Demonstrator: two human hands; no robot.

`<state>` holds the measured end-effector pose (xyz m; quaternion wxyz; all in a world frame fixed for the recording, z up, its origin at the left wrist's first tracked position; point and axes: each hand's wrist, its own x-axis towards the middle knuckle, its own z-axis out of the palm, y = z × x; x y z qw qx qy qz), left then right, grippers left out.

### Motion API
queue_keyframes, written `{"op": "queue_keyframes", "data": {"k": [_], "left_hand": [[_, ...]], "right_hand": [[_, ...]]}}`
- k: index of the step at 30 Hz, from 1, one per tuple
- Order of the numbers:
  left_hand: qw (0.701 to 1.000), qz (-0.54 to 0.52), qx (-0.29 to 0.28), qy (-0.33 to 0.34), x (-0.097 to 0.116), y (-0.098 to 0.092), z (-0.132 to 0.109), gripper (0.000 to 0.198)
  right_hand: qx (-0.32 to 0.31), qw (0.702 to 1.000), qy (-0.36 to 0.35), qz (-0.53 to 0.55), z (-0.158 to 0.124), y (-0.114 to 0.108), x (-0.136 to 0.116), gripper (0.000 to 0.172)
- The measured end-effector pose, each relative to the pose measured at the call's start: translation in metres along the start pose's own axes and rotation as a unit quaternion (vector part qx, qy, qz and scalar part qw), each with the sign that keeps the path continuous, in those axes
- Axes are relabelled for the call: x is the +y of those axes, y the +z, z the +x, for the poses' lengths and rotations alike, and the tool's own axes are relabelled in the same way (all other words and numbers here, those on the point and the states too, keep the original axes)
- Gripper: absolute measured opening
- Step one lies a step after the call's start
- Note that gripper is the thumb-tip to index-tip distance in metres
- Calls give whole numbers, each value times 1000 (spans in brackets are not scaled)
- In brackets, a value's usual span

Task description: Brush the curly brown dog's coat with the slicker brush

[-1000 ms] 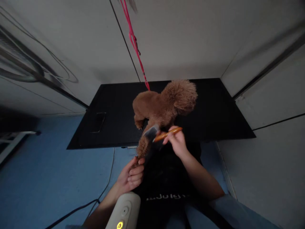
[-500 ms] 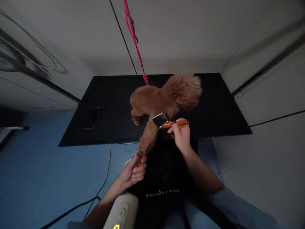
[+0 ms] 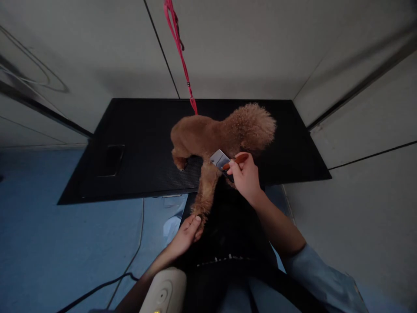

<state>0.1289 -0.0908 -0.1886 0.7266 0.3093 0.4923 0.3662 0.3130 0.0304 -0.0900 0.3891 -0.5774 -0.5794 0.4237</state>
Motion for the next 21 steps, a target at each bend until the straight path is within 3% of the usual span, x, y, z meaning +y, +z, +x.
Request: {"op": "queue_keyframes", "data": {"k": [4,5,8,12,13,16,17,20,21], "left_hand": [[990,108,77,52,2,7,2,33],[984,135,96,61,3,9,2,30],[975,184,112,59,5,15,1,27],[964,242,104,31,0,18,-2,23],[961,252,109,27,-1,18,-2,23],[960,255,114,32,-3,18,-3,27],[962,247,107,32,-2,18,-3,27],[976,203,69,26,4,18,-1,27],[981,182,58,26,6,18,1,29]], "right_hand": [[-148,987,-6,-58,-1,0,-3,14],[-140,987,-1,-75,-1,0,-4,13],[-23,995,-15,-98,1,0,-8,12],[-125,982,-45,-135,2,3,-15,21],[-118,979,-39,-159,2,3,-17,21],[-23,978,-38,-202,1,2,-21,17],[-31,978,-47,-199,0,1,-20,18],[-143,972,-33,-184,-8,-2,-14,21],[-145,973,-13,-181,-11,-4,-11,20]]}}
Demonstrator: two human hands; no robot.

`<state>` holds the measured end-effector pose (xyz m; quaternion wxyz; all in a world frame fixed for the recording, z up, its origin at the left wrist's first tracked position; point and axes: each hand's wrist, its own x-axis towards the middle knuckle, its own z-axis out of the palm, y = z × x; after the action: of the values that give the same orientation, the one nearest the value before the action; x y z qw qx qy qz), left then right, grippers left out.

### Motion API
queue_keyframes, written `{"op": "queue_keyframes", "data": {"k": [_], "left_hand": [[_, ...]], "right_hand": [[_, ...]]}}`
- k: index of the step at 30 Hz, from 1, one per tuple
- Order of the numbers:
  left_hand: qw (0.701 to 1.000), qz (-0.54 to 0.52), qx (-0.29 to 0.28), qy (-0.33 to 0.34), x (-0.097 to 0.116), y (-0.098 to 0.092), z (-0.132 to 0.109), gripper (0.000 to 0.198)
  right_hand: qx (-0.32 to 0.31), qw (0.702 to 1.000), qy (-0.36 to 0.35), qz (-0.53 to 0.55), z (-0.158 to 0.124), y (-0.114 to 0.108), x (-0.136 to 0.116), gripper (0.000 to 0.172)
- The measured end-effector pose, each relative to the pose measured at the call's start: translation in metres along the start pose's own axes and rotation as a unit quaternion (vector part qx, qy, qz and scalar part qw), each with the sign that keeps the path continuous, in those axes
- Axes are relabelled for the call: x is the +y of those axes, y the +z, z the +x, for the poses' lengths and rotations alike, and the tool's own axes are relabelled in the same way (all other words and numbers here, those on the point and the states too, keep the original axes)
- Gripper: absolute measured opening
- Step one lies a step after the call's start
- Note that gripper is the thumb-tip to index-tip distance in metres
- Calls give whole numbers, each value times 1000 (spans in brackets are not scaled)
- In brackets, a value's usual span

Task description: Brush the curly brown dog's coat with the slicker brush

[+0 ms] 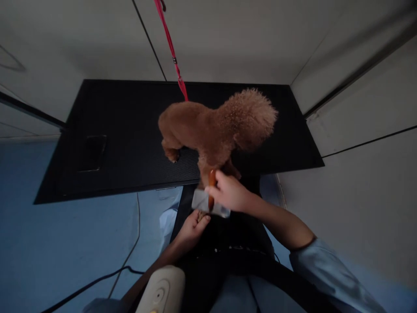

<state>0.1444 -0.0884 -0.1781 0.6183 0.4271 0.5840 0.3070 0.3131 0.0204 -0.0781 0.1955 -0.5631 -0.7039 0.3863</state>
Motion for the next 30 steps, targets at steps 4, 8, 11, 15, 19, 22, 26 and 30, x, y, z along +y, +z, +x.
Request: {"op": "queue_keyframes", "data": {"k": [4,8,11,15,19,22,26,30], "left_hand": [[997,-70,-34,4,10,-1,5,36],[994,-70,-82,-18,16,-2,6,29],[994,-72,-82,-11,21,-5,6,31],[984,-47,-167,-28,23,-15,8,26],[951,-68,-301,-33,23,-29,12,27],[927,-106,-358,-44,22,-35,12,35],[888,-252,-375,-91,12,-36,7,37],[783,-419,-436,-148,-10,-33,3,38]], "right_hand": [[101,992,40,66,-11,-2,8,15],[16,993,25,115,-20,-4,10,15],[127,985,47,109,-24,-6,11,15],[28,991,12,133,-27,-6,15,15],[151,979,47,131,-26,-6,18,14],[49,981,14,186,-28,-4,19,17],[83,977,43,191,-25,-1,22,18],[59,974,27,215,-24,2,21,19]]}}
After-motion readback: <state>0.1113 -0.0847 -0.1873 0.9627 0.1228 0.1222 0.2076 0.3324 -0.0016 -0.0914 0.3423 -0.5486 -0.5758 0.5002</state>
